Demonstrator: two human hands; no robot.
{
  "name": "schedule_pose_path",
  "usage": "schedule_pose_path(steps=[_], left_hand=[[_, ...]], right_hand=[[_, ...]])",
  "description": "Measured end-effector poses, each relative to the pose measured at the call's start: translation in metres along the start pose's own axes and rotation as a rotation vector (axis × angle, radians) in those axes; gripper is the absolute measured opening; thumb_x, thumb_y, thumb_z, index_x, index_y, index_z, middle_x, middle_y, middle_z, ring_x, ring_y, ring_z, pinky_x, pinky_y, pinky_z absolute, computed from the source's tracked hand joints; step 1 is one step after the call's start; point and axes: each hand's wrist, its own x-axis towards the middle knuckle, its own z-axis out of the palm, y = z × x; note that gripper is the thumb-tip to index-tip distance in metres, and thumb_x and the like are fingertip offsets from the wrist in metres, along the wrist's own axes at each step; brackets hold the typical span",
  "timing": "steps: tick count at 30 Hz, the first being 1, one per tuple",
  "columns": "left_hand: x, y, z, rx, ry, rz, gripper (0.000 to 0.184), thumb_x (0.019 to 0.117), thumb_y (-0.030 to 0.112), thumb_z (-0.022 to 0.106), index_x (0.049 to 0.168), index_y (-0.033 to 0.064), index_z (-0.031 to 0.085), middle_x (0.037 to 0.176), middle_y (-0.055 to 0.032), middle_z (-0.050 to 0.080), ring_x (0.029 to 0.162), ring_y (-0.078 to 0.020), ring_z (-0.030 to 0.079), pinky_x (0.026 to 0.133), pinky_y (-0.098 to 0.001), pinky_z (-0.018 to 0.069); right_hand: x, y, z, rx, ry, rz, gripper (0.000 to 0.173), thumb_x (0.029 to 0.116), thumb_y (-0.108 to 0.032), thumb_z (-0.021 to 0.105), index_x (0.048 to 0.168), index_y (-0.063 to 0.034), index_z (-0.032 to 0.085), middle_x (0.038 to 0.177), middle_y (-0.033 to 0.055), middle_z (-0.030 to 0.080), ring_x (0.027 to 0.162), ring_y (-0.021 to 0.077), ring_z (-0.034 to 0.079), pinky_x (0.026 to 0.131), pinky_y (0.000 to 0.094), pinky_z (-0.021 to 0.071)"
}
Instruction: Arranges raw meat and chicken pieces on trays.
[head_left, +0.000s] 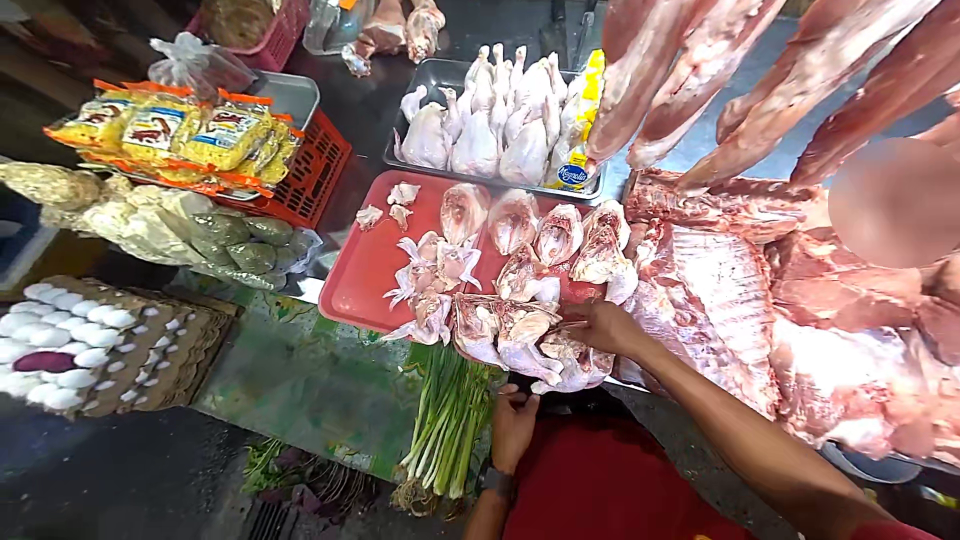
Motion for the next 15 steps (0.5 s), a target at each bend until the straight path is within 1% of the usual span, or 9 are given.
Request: schedule_pose_path(steps=[1, 2, 3, 5, 6, 8, 11, 13, 15], left_hand=[[0.002, -0.007, 0.007, -0.161, -0.103, -0.102, 0.054, 0.0976, 0.02, 0.071, 0.14, -0.0042, 0.047, 0.114, -0.0191, 0.071, 0.095, -0.026, 0.075, 0.086, -0.0433, 0.0637], [0.007, -0.01, 0.014, -0.323, -0.148, -0.165, 0.05, 0.0991, 0.014, 0.069, 0.139, -0.0054, 0.046, 0.112, -0.0208, 0.071, 0.095, -0.0271, 0.075, 0.085, -0.0424, 0.0639], [0.01, -0.008, 0.021, -0.44, -0.139, -0.19, 0.043, 0.0991, 0.009, 0.068, 0.135, -0.0068, 0.049, 0.109, -0.0215, 0.072, 0.093, -0.0272, 0.076, 0.083, -0.0409, 0.0639], [0.011, 0.003, 0.03, -0.531, -0.069, -0.141, 0.037, 0.0955, 0.001, 0.069, 0.127, -0.0088, 0.052, 0.102, -0.0207, 0.072, 0.088, -0.0261, 0.075, 0.08, -0.0387, 0.0644], [0.009, 0.009, 0.032, -0.533, -0.042, -0.092, 0.036, 0.0936, -0.002, 0.07, 0.125, -0.0093, 0.053, 0.101, -0.0204, 0.072, 0.087, -0.026, 0.076, 0.079, -0.0387, 0.065], [0.006, 0.019, 0.032, -0.502, -0.007, -0.009, 0.036, 0.0924, -0.002, 0.072, 0.123, -0.0093, 0.055, 0.1, -0.0198, 0.073, 0.086, -0.0259, 0.077, 0.078, -0.039, 0.0661], [0.013, 0.019, 0.037, -0.435, 0.044, 0.053, 0.033, 0.0905, 0.0, 0.075, 0.118, -0.0083, 0.059, 0.096, -0.0174, 0.075, 0.081, -0.0236, 0.077, 0.076, -0.0383, 0.0665], [0.02, 0.018, 0.042, -0.385, 0.085, 0.089, 0.031, 0.0889, 0.003, 0.078, 0.114, -0.0064, 0.061, 0.092, -0.0145, 0.076, 0.078, -0.0207, 0.077, 0.074, -0.0363, 0.0663], [0.025, 0.015, 0.046, -0.351, 0.113, 0.113, 0.03, 0.0875, 0.005, 0.08, 0.11, -0.005, 0.063, 0.09, -0.0124, 0.076, 0.075, -0.0188, 0.076, 0.072, -0.0349, 0.0662]], right_hand=[[-0.003, 0.005, 0.003, -0.018, -0.048, 0.001, 0.037, 0.0959, -0.047, 0.064, 0.125, -0.0263, 0.073, 0.119, 0.008, 0.073, 0.115, 0.0281, 0.067, 0.101, 0.0571, 0.0511], [-0.003, 0.009, 0.006, -0.001, -0.084, -0.011, 0.034, 0.0979, -0.044, 0.063, 0.125, -0.0267, 0.074, 0.119, 0.006, 0.074, 0.115, 0.026, 0.068, 0.103, 0.0561, 0.0508], [-0.003, 0.012, 0.009, 0.027, -0.098, -0.024, 0.032, 0.0991, -0.04, 0.062, 0.126, -0.0256, 0.074, 0.119, 0.0052, 0.075, 0.115, 0.0244, 0.069, 0.104, 0.0548, 0.0506], [-0.005, 0.019, 0.011, 0.091, -0.069, -0.017, 0.029, 0.0985, -0.032, 0.064, 0.122, -0.022, 0.076, 0.115, 0.0055, 0.076, 0.111, 0.0225, 0.07, 0.102, 0.0528, 0.0517], [-0.006, 0.023, 0.01, 0.125, -0.052, -0.005, 0.027, 0.0974, -0.03, 0.065, 0.12, -0.0203, 0.077, 0.113, 0.0062, 0.076, 0.108, 0.0224, 0.071, 0.101, 0.0528, 0.0527], [-0.009, 0.031, 0.007, 0.187, -0.029, 0.012, 0.027, 0.0964, -0.027, 0.067, 0.12, -0.0179, 0.076, 0.11, 0.0081, 0.076, 0.104, 0.0225, 0.072, 0.098, 0.0524, 0.0537], [-0.017, 0.037, 0.009, 0.267, 0.037, 0.05, 0.025, 0.096, -0.025, 0.068, 0.118, -0.0176, 0.076, 0.107, 0.0058, 0.077, 0.098, 0.0174, 0.073, 0.094, 0.0456, 0.0565], [-0.021, 0.037, 0.011, 0.259, 0.088, 0.072, 0.024, 0.0963, -0.025, 0.068, 0.118, -0.0172, 0.076, 0.105, 0.0067, 0.077, 0.097, 0.0183, 0.072, 0.094, 0.0465, 0.056], [-0.022, 0.036, 0.014, 0.209, 0.099, 0.079, 0.026, 0.097, -0.029, 0.066, 0.119, -0.0181, 0.076, 0.106, 0.0069, 0.077, 0.099, 0.0196, 0.072, 0.095, 0.0481, 0.0554]])
